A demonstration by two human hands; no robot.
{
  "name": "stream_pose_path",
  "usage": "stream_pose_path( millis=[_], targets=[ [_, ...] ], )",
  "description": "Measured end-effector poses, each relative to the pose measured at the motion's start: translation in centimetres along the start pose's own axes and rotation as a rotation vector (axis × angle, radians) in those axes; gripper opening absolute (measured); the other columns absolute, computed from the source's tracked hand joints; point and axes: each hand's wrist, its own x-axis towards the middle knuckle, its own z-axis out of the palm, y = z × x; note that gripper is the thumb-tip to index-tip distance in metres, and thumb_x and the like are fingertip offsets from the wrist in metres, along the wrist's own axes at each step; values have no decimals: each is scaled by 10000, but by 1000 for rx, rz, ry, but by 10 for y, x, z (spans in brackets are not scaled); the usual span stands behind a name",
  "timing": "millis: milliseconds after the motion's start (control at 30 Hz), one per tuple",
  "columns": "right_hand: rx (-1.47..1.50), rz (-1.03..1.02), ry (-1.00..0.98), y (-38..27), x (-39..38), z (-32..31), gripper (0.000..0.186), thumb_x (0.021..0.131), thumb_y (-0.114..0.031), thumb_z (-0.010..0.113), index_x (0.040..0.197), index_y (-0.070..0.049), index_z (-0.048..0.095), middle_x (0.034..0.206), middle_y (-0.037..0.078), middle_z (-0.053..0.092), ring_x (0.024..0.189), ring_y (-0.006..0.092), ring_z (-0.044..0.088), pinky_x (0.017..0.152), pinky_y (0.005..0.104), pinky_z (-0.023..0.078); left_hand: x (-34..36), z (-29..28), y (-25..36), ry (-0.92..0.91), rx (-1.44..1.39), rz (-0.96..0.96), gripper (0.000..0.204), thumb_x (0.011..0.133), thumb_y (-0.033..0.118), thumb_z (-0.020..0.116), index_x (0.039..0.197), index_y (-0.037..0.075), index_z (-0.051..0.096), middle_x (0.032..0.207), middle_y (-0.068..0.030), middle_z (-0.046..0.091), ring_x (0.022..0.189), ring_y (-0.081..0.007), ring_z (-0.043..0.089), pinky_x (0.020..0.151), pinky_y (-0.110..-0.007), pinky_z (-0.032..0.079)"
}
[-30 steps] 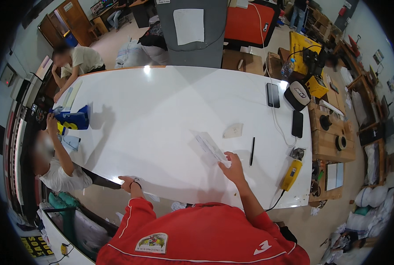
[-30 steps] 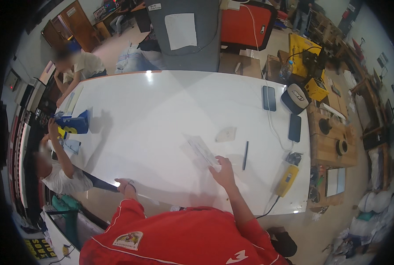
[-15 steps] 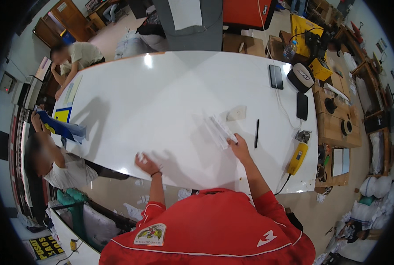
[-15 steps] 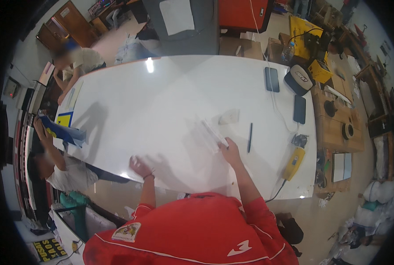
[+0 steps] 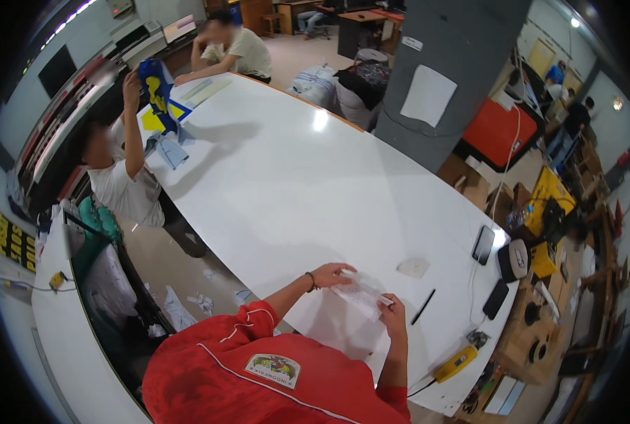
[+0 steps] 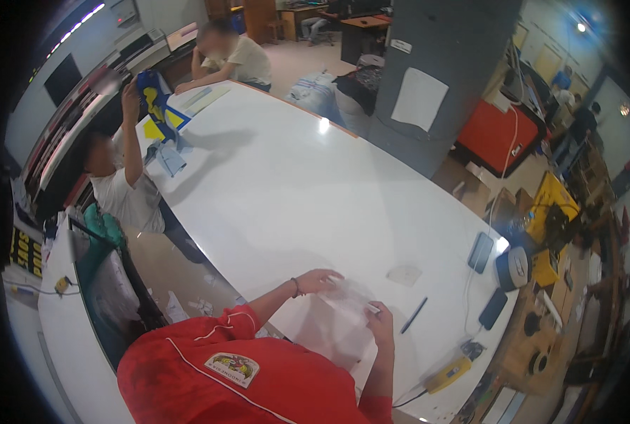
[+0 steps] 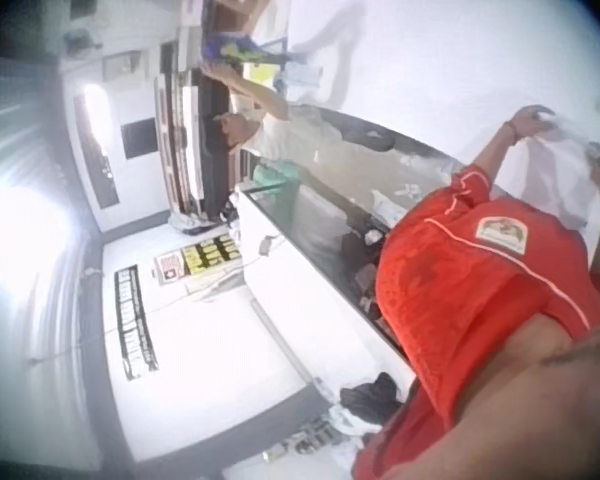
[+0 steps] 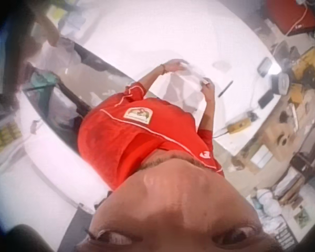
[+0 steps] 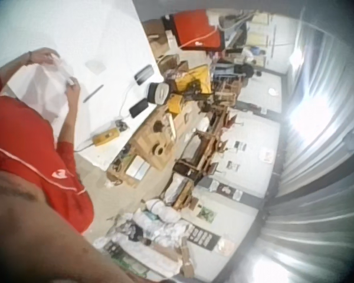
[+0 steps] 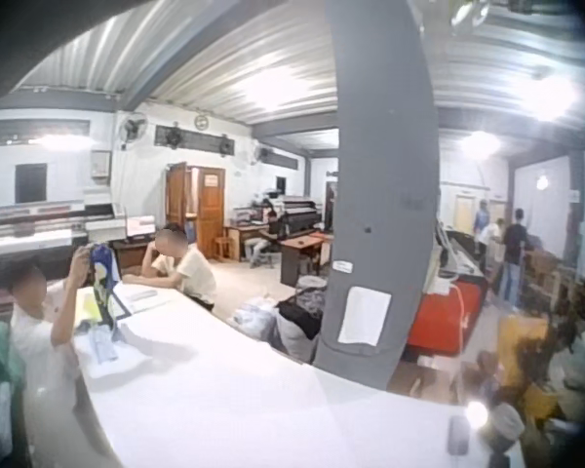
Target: The person lays out a blue sports jersey on a white table, retrieves a paper template from a box, and uses a rotary cutter to cut the jersey along the template's outline. The person then folds the cut fabric and places it aside.
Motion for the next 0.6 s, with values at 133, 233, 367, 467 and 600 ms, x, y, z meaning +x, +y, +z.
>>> stream_pose_path(
  millis=[133, 233, 367, 467, 600],
  targets=[
    [7, -36, -24, 9, 2, 1, 150, 931, -74, 718, 1079, -67, 696, 654, -80, 472, 560, 30, 410, 484, 221, 310, -19, 12, -24, -27, -19, -13, 369, 904, 238, 746, 1257, 134, 723, 900, -32, 710, 760, -99, 604, 710, -276, 502],
    [-5, -55, -4, 12, -1, -2, 137, 933, -60, 708, 1070, -63, 715, 660, -83, 494, 559, 25, 409, 482, 226, 294, -26, 25, -37, -38, -193, 13, 325, 889, 50, 728, 1206, 115, 755, 1064, -65, 751, 825, -89, 657, 774, -249, 533],
    [51, -81, -25, 20, 3, -4, 157, 933, -25, 681, 1079, -59, 726, 699, -79, 546, 573, 19, 422, 495, 217, 306, -34, 27, -32, -20, -412, -83, 332, 891, 23, 710, 1211, 99, 749, 1085, -65, 742, 819, -92, 659, 769, -250, 561],
    [126, -88, -54, 26, 3, -3, 173, 930, -1, 657, 1073, -61, 734, 738, -75, 576, 588, 15, 431, 505, 211, 315, -34, 20, -38, -53, -300, -67, 337, 895, -1, 696, 1219, 80, 739, 1105, -59, 733, 818, -93, 662, 773, -255, 595],
    [90, -55, -72, 33, 5, -11, 206, 901, 13, 637, 1065, -51, 743, 878, -30, 649, 701, 52, 520, 585, 225, 390, -39, 13, -40, -88, -223, 9, 353, 884, 8, 729, 1229, 79, 732, 1036, -30, 721, 816, -82, 657, 764, -262, 614]
  ],
)
